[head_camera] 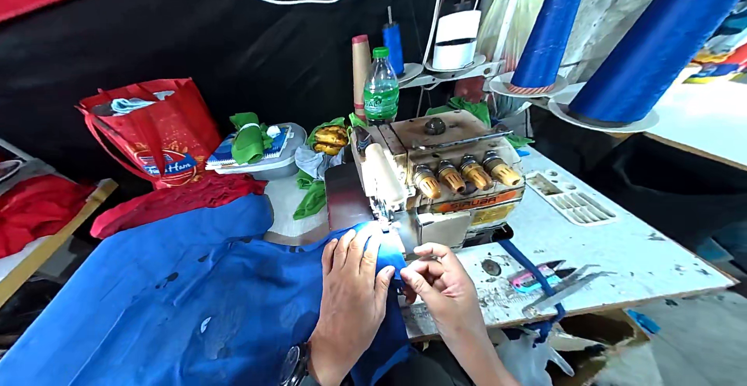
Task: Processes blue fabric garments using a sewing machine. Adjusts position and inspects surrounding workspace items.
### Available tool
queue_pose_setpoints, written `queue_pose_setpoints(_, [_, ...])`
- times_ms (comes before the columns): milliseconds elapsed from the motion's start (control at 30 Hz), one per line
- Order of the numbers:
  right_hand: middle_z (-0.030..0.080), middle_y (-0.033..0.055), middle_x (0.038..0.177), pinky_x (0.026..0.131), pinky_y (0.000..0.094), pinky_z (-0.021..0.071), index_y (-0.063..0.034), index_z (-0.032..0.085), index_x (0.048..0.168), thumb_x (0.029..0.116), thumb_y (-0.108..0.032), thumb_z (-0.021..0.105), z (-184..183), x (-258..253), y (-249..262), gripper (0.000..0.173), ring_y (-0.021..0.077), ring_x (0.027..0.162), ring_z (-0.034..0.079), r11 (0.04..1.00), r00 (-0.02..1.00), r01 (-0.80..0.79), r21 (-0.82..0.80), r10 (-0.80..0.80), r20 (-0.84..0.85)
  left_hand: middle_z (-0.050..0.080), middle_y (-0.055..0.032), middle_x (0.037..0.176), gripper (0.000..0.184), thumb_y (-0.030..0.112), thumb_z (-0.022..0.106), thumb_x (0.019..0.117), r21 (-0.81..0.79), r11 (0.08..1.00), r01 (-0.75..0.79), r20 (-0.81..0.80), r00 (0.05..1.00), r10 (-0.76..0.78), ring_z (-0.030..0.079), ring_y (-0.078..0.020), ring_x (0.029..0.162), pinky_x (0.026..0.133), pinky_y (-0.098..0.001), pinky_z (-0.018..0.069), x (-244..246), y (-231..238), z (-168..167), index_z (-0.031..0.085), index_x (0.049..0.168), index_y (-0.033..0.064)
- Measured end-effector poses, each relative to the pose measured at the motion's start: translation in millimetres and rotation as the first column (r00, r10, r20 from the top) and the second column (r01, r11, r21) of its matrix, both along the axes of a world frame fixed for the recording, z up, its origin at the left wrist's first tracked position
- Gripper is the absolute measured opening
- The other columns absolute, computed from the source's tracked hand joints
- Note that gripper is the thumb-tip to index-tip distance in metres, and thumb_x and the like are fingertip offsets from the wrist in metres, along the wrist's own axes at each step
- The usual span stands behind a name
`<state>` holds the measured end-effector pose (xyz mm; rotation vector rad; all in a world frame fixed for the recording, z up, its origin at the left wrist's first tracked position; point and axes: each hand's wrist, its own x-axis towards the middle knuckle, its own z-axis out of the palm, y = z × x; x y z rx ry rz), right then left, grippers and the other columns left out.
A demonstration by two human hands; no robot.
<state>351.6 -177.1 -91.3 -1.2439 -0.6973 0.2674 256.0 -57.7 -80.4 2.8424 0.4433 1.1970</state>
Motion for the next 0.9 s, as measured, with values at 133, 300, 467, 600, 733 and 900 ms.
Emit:
queue_pose_setpoints(133, [0.069,-0.0027,0.075,0.055,0.0197,0.0571,-0.0036,0.053,0.115,0.0895,-0.001,0.065,3.2,1.0,2.9,0.028,0.0056,0.061,0.067,1.0,1.0,0.01,0.019,-0.011,0.015,0.068,-0.0092,0.131,0.044,0.04,0.048,0.1036,-0.009,1.0,0.006,0.0,1.0,-0.006,0.059,-0.0295,0.128,0.109,-0.0525,0.0404,0.6,3.5,1.5,0.072,0.124,0.0093])
queue_pose_setpoints(300, [0.064,-0.0032,0.067,0.048,0.0184,0.0514,-0.0054,0.051,0.114,0.0873,-0.003,0.067,15.0,6.8,12.2,0.031,0.0046,0.053,0.061,0.998,0.999,0.041,-0.057,-0.042,-0.021,0.066,-0.0083,0.136,0.047,0.041,0.042,0.1065,-0.083,0.995,0.056,-0.033,0.998,-0.059,0.057,-0.027,0.133,0.113,-0.0535,0.0389,4.1,16.0,8.7,0.07,0.129,0.0095])
queue_pose_setpoints(467, [0.05,-0.0057,0.053,0.041,0.0167,0.0403,-0.0096,0.055,0.107,0.0887,-0.003,0.07,33.0,23.1,21.2,0.025,0.0017,0.041,0.047,0.969,1.0,-0.011,-0.248,0.004,-0.028,0.065,-0.0085,0.136,0.041,0.031,0.047,0.104,-0.195,0.972,0.13,-0.092,0.984,-0.15,0.054,-0.0263,0.135,0.116,-0.0526,0.0371,10.0,34.5,26.3,0.071,0.125,0.0075])
queue_pose_setpoints(600, [0.049,-0.007,0.052,0.04,0.0157,0.0383,-0.0104,0.058,0.095,0.0886,-0.005,0.069,28.5,26.7,29.2,0.014,0.0,0.04,0.044,0.965,0.998,0.059,-0.254,-0.057,0.016,0.066,-0.0107,0.132,0.038,0.032,0.053,0.1013,-0.239,0.963,0.121,-0.121,0.981,-0.153,0.055,-0.0282,0.133,0.115,-0.0498,0.0389,16.8,46.9,35.0,0.071,0.122,0.0057])
queue_pose_setpoints(733, [0.052,-0.0077,0.066,0.05,0.015,0.0429,-0.0052,0.056,0.101,0.0929,-0.016,0.064,12.0,12.7,19.9,0.016,-0.002,0.054,0.049,0.962,0.966,0.205,-0.18,-0.169,0.197,0.062,-0.0133,0.138,0.043,0.034,0.057,0.1004,-0.303,0.944,0.13,-0.161,0.97,-0.185,0.052,-0.0292,0.137,0.117,-0.052,0.0357,25.7,64.1,40.6,0.068,0.128,0.0027])
queue_pose_setpoints(900, [0.064,0.0083,0.106,0.09,0.0242,0.0542,0.0076,0.05,0.114,0.0904,-0.01,0.07,-20.4,-42.8,7.2,0.036,0.0062,0.101,0.063,0.995,0.989,0.047,-0.093,-0.033,0.144,0.062,-0.0197,0.136,0.033,0.019,0.054,0.1049,-0.278,0.933,0.228,-0.104,0.959,-0.266,0.055,-0.0346,0.132,0.115,-0.0529,0.0394,42.6,97.5,46.4,0.068,0.123,-0.0039])
